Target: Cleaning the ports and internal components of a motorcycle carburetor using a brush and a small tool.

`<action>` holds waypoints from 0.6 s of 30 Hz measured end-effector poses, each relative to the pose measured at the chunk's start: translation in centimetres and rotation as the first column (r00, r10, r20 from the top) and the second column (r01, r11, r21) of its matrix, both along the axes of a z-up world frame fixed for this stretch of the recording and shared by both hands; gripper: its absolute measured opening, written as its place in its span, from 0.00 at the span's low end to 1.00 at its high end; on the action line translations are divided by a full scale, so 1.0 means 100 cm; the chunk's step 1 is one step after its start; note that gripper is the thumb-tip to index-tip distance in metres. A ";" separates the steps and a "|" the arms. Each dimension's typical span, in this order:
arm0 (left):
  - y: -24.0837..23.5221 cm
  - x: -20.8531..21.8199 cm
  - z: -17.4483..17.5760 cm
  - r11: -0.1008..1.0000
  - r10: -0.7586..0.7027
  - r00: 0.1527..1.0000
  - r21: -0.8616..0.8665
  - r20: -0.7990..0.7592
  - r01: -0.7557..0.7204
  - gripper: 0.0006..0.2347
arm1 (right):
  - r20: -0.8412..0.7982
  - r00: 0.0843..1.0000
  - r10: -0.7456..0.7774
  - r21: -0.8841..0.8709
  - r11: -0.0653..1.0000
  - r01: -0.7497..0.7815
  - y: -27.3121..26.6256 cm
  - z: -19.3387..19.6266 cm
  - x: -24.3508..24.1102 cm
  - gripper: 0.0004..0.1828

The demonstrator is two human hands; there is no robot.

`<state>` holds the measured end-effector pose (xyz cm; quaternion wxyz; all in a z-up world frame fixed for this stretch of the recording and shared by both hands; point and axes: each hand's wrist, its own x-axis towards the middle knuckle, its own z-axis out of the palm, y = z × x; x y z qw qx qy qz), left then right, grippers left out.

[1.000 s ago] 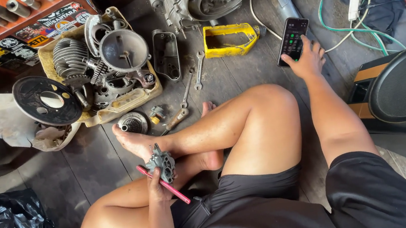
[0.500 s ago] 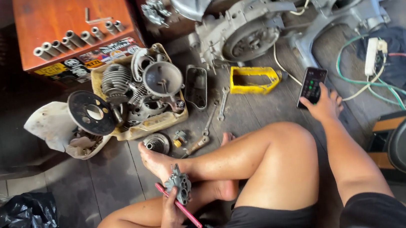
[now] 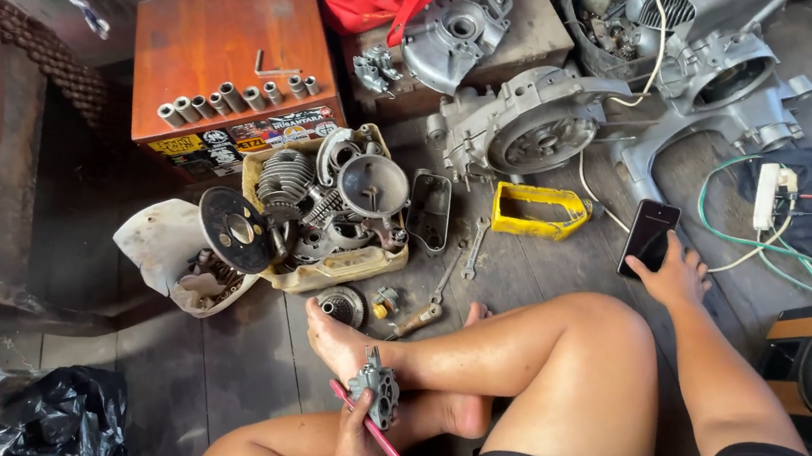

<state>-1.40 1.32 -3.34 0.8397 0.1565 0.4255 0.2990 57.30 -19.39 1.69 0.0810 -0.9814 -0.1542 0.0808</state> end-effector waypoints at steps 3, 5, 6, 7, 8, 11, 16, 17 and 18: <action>-0.002 -0.002 0.000 1.000 -0.006 1.000 -0.007 0.012 0.006 0.20 | 0.024 0.999 -0.023 0.068 0.997 0.021 -0.001 -0.002 -0.011 0.59; 0.003 -0.002 -0.005 1.000 -0.019 1.000 -0.013 0.008 0.019 0.21 | 0.019 0.998 -0.056 0.101 0.993 0.054 0.000 -0.004 -0.017 0.60; 0.002 -0.005 -0.009 1.000 -0.007 1.000 -0.018 0.000 0.007 0.21 | 0.003 0.997 -0.076 0.105 0.992 0.075 -0.003 -0.007 -0.021 0.61; 0.001 -0.007 -0.014 1.000 0.006 1.000 -0.023 -0.008 -0.006 0.21 | -0.013 0.995 -0.096 0.108 0.989 0.097 -0.007 -0.011 -0.025 0.62; 0.000 -0.007 -0.013 0.999 -0.014 1.000 -0.040 -0.027 0.013 0.21 | -0.030 0.993 -0.115 0.089 0.989 0.118 -0.011 -0.011 -0.029 0.62; 0.001 -0.014 -0.010 1.000 -0.026 0.998 -0.001 0.062 0.026 0.22 | -0.095 0.992 -0.089 0.104 0.990 0.099 -0.020 -0.017 -0.041 0.66; 0.000 -0.016 -0.002 0.998 -0.050 0.997 0.047 0.064 0.047 0.25 | -0.149 0.986 -0.079 0.047 0.995 0.087 -0.026 -0.013 -0.048 0.70; 0.000 -0.013 0.004 0.998 -0.057 0.997 0.035 0.058 0.055 0.25 | -0.155 0.984 -0.088 0.035 0.995 0.094 -0.027 -0.011 -0.048 0.70; 0.000 -0.012 0.010 0.996 -0.068 0.989 0.066 0.135 0.059 0.24 | -0.155 0.985 -0.081 0.038 0.995 0.088 -0.025 -0.010 -0.047 0.70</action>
